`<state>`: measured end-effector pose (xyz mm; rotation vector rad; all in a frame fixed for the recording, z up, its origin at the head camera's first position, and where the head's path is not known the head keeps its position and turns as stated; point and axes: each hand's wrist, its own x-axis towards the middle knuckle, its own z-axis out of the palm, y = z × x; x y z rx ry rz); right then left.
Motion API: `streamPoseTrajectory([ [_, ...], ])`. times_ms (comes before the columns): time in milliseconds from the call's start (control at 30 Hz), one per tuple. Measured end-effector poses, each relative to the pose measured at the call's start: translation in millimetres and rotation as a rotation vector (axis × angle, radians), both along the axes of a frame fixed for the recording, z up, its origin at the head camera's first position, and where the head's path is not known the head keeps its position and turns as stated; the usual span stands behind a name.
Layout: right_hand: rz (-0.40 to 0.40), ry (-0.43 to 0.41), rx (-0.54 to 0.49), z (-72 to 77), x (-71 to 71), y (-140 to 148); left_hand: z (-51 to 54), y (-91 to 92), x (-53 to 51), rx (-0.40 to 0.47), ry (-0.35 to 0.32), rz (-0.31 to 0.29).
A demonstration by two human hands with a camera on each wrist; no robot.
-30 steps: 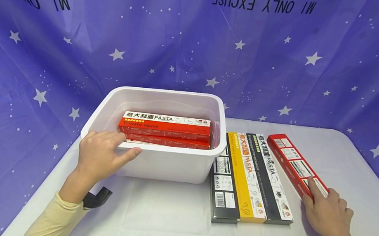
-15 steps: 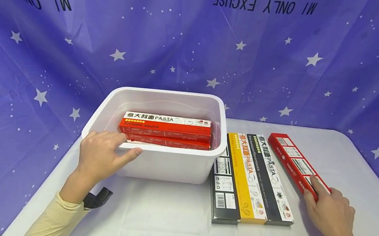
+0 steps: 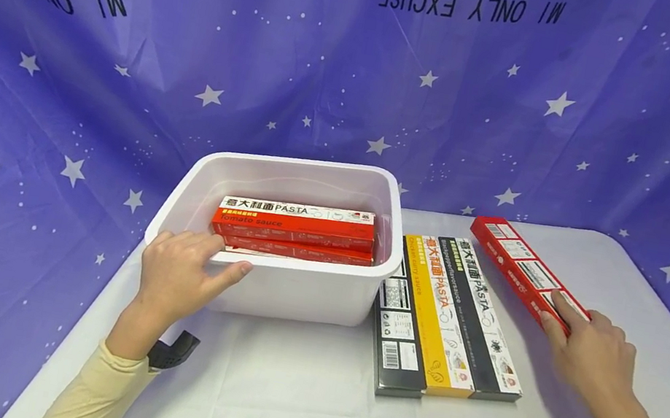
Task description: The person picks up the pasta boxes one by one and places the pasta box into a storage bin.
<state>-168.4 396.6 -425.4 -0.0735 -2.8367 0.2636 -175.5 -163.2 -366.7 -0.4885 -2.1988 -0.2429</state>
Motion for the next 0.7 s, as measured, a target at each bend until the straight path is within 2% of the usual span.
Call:
streamPoseTrajectory([
  [233, 0.051, 0.029, 0.033, 32.5, -15.3, -8, 0.0, -0.6, 0.4, -0.003, -0.001, 0.007],
  [533, 0.168, 0.086, 0.055, 72.1, -36.5, -28, 0.7, -1.1, 0.5, -0.007, -0.002, 0.01],
  [700, 0.202, 0.074, 0.095, 94.1, -46.5, -44, 0.6, -0.6, 0.7, -0.006, -0.011, 0.009],
])
